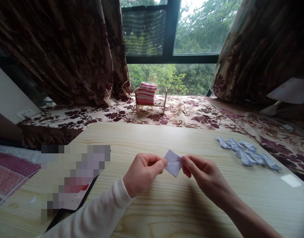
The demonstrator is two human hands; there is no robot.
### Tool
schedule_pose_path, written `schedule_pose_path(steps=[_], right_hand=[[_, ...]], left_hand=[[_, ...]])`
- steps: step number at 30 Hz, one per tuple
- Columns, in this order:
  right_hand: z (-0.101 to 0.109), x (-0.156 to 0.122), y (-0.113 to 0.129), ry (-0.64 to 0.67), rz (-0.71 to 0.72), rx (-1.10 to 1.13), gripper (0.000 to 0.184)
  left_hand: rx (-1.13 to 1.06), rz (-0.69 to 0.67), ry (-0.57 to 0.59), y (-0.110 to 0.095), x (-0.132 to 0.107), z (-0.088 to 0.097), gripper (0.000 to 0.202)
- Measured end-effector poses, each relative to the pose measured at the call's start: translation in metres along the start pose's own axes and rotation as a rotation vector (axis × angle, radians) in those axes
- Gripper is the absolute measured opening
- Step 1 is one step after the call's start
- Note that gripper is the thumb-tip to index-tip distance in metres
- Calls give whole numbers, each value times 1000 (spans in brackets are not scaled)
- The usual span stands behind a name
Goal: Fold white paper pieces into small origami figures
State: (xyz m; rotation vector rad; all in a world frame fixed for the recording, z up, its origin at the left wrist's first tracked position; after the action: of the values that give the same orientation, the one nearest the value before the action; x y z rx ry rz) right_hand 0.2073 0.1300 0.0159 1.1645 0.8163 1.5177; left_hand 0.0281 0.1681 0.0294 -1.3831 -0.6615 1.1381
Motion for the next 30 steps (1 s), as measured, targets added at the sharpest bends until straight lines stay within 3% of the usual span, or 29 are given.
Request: schedule_pose_path(steps=[4,12,18,26,30], right_hand=[[8,1,-3,-182,3,-72,38],[-10,-3,9,96,-110,131,40],[-16,-3,11,87,-72,180,39],[-16,-5,10,131,3,264,27],[-15,-7,7,124,-3,243,32]], left_hand=[[-45,8,-73,1,3,5,32],[-78,-2,-50,-2,-2,-3,32],[-84,31,1,-2,-5,-8,31],[-71,-33,139,0,-7,-9,22],[-91,-31,139,-3,-8,-10,23]])
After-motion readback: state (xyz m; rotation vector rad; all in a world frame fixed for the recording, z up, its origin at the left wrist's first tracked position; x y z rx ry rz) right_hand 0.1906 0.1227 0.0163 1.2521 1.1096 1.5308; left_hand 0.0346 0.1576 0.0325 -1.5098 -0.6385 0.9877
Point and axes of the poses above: each hand's wrist, its own x-axis towards the middle knuckle, its own z-axis out of the back of the hand, y = z × x, the point moved 1 cm from there along x, towards the middle knuckle, and after that the axes turned 11 degrees about z, right-handed, at the moved point
